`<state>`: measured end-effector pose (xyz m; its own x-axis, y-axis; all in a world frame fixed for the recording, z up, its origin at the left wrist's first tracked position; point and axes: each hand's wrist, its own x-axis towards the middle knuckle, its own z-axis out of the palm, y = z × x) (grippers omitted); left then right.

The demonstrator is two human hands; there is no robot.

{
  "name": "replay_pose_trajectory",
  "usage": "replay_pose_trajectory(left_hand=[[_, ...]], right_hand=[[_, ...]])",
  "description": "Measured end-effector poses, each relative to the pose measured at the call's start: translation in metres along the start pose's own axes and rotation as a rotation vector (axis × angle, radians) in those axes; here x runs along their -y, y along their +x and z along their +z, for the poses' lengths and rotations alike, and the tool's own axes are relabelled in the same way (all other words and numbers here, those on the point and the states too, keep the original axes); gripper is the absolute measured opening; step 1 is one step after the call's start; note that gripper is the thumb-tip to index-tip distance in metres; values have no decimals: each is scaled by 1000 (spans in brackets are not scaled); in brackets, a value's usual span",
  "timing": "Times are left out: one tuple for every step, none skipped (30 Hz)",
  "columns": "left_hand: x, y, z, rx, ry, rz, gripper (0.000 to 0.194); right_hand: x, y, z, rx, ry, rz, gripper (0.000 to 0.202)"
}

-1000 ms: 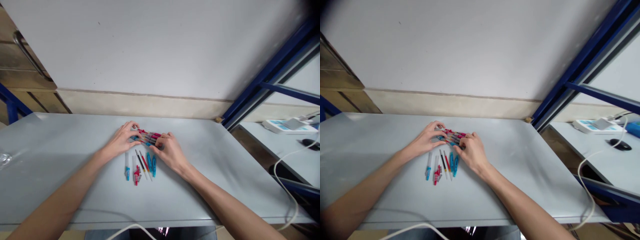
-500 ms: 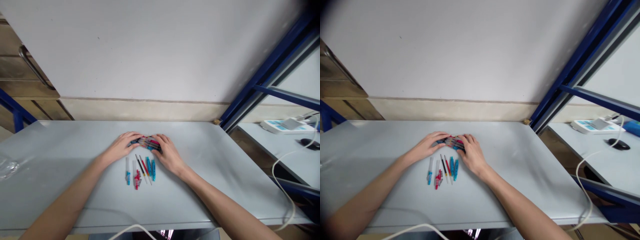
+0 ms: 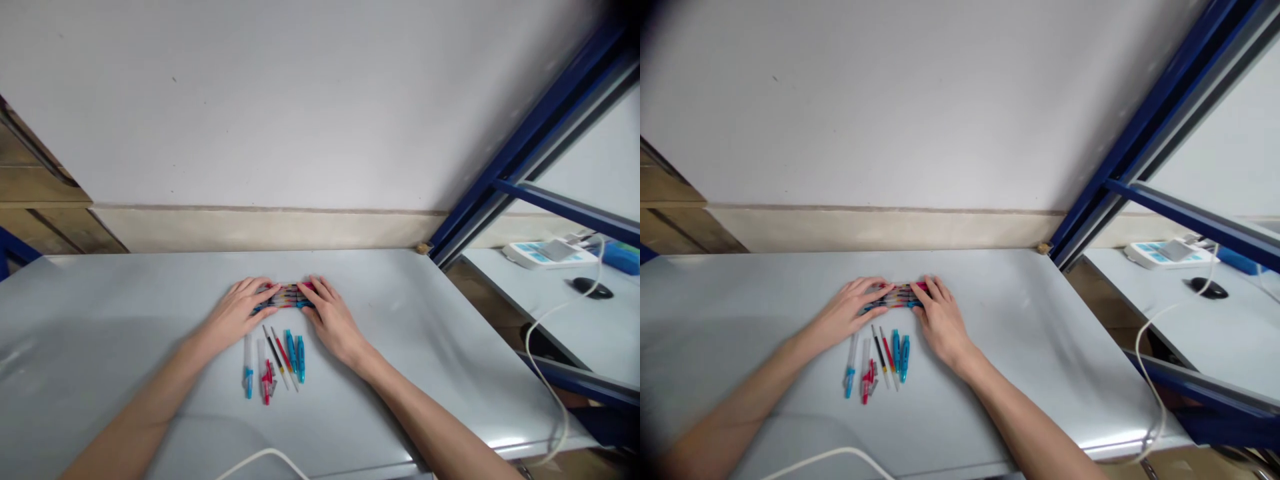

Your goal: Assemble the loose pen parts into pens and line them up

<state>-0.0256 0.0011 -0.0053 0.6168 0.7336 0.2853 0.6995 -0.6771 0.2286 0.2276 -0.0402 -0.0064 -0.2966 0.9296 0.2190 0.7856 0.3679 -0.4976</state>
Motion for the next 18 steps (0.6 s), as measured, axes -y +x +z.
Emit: replay_pose_trajectory(left_hand=[[0, 0, -1, -3, -6, -3, 47], [-1, 0, -1, -4, -16, -5, 48], [-1, 0, -2, -4, -28, -10, 49], [-2, 0, -3, -4, -42, -17, 50], [-2, 0, -3, -1, -55, -27, 49], [-3, 0, -3, 0, -69, -36, 48], [-3, 0, -2, 0, -82, -43, 46], [-3, 0, -1, -6, -96, -49, 44], [-3, 1, 0, -21, -112, -55, 43], [-3, 2, 0, -44, -130, -63, 43], [-4, 3, -1, -80, -149, -74, 44], [-5, 5, -6, -130, -170, -86, 46], [-7, 6, -13, -200, -191, -99, 46], [-9, 5, -24, -283, -214, -104, 46], [-13, 4, -38, -391, -237, -107, 45], [-17, 0, -54, -535, -264, -98, 42], [-21, -6, -72, -688, -300, -115, 39], [-26, -12, -89, -809, -328, -130, 37]], right_hand=[[1, 0, -1, 16, -12, 3, 50], [2, -1, -2, 23, -19, 3, 49], [2, -1, -2, 22, -22, 0, 48], [3, -1, -3, 17, -22, -3, 47], [2, -1, -3, 14, -21, -4, 46], [2, -1, -3, 14, -19, -3, 45], [2, -1, -2, 15, -12, 1, 46], [2, 0, -2, 12, 1, 6, 46], [2, 0, -1, 1, 22, 10, 48], [3, 1, -2, -23, 51, 9, 49], [5, 1, -4, -67, 86, -1, 49], [8, 2, -8, -128, 122, -19, 49], [12, 2, -15, -203, 159, -49, 47], [16, 2, -24, -290, 193, -85, 44], [21, 0, -35, -380, 225, -118, 41], [26, -3, -48, -474, 252, -152, 37], [31, -6, -61, -565, 286, -158, 34], [34, -11, -74, -622, 311, -166, 32]])
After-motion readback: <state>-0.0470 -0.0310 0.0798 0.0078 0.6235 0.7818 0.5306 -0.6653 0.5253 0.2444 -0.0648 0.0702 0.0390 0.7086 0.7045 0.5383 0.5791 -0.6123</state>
